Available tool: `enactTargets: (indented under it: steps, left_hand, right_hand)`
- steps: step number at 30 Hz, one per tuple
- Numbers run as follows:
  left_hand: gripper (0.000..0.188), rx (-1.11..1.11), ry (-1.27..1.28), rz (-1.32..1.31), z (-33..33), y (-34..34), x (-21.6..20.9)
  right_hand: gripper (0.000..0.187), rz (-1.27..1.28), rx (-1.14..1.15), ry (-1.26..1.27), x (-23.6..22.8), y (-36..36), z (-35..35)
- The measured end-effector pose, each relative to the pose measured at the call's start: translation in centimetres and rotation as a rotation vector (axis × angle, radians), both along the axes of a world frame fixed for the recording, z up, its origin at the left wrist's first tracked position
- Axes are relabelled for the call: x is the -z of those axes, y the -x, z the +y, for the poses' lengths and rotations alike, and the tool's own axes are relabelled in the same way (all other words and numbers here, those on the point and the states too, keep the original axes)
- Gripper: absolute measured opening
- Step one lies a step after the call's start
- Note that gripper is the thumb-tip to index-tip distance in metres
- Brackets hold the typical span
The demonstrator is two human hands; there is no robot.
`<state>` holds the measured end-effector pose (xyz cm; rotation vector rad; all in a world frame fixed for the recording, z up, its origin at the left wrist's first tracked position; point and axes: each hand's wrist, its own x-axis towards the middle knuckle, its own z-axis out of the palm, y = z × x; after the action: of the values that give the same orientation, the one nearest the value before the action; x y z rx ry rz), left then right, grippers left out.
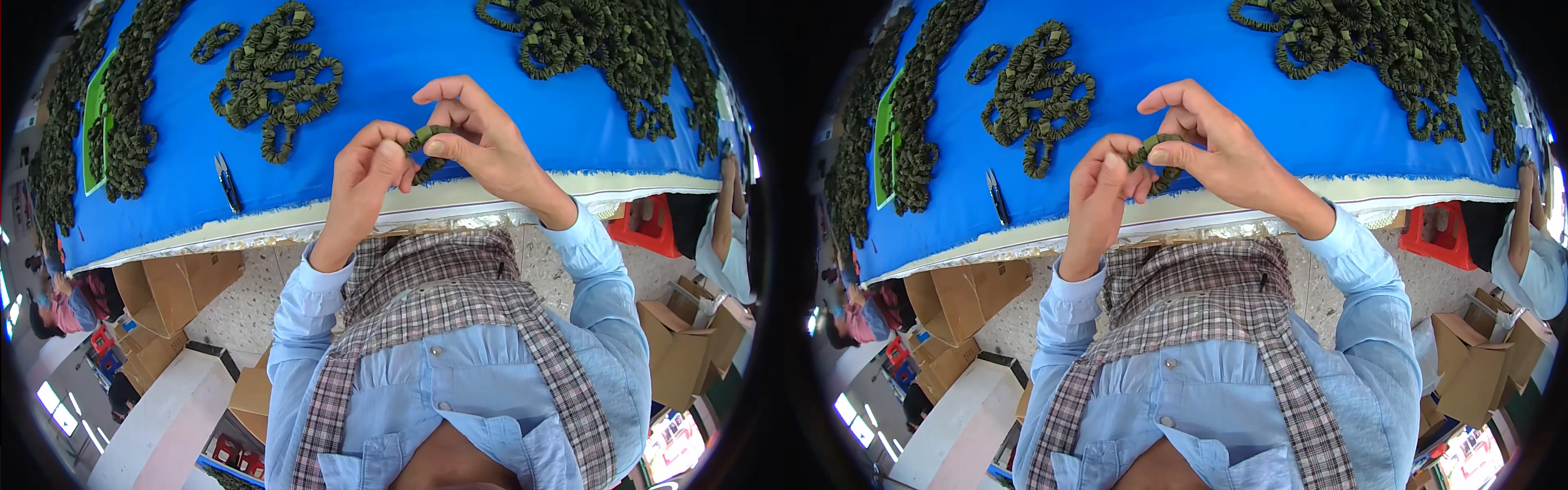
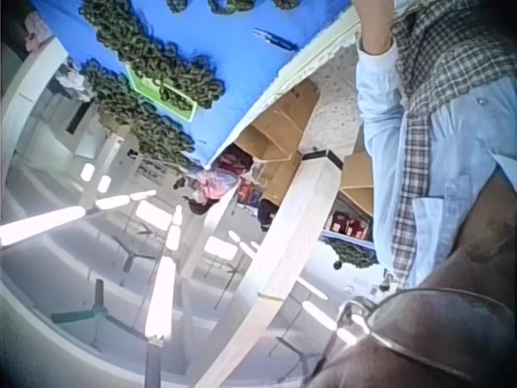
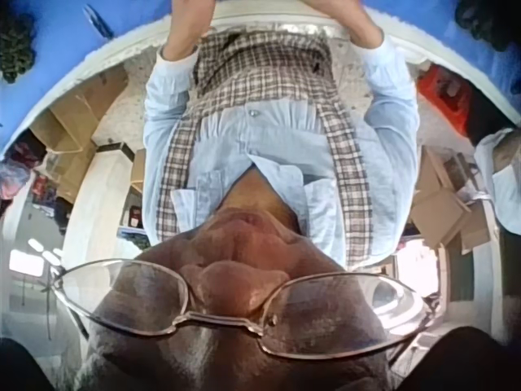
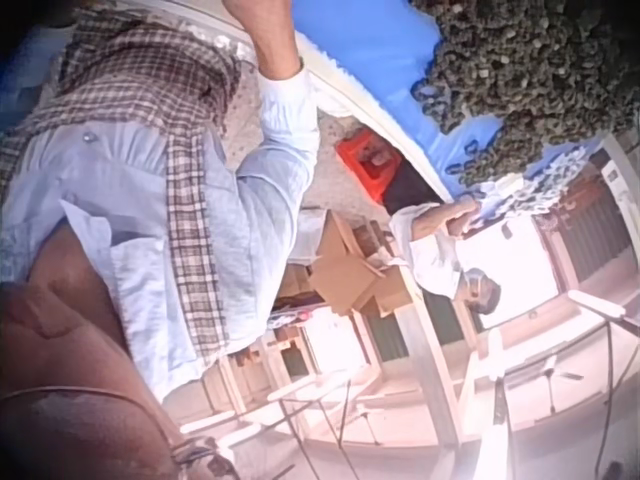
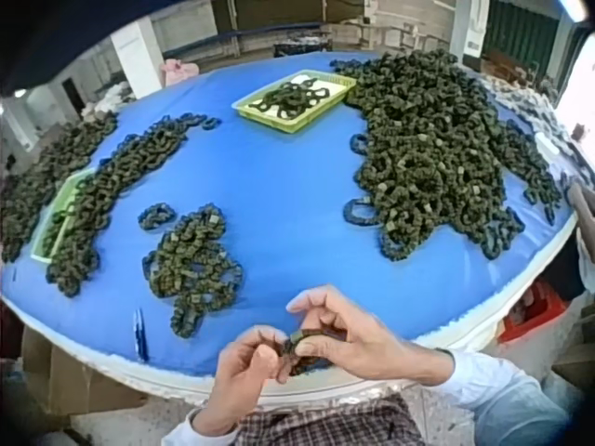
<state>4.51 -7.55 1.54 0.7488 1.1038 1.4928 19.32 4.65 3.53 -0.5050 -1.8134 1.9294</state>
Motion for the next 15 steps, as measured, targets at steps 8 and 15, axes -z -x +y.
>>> enactTargets:
  steps: [8,15]
  left_hand:
    - [0.019,-0.207,-0.048,0.057,0.0,0.2,-0.4]
    - [0.019,-0.228,-0.107,0.255,-0.5,-0.4,-0.7]
  right_hand:
    - [0.035,0.056,-0.016,0.222,0.3,-0.1,0.2]
    - [0.018,-0.030,0.118,-0.542,0.0,0.7,-0.3]
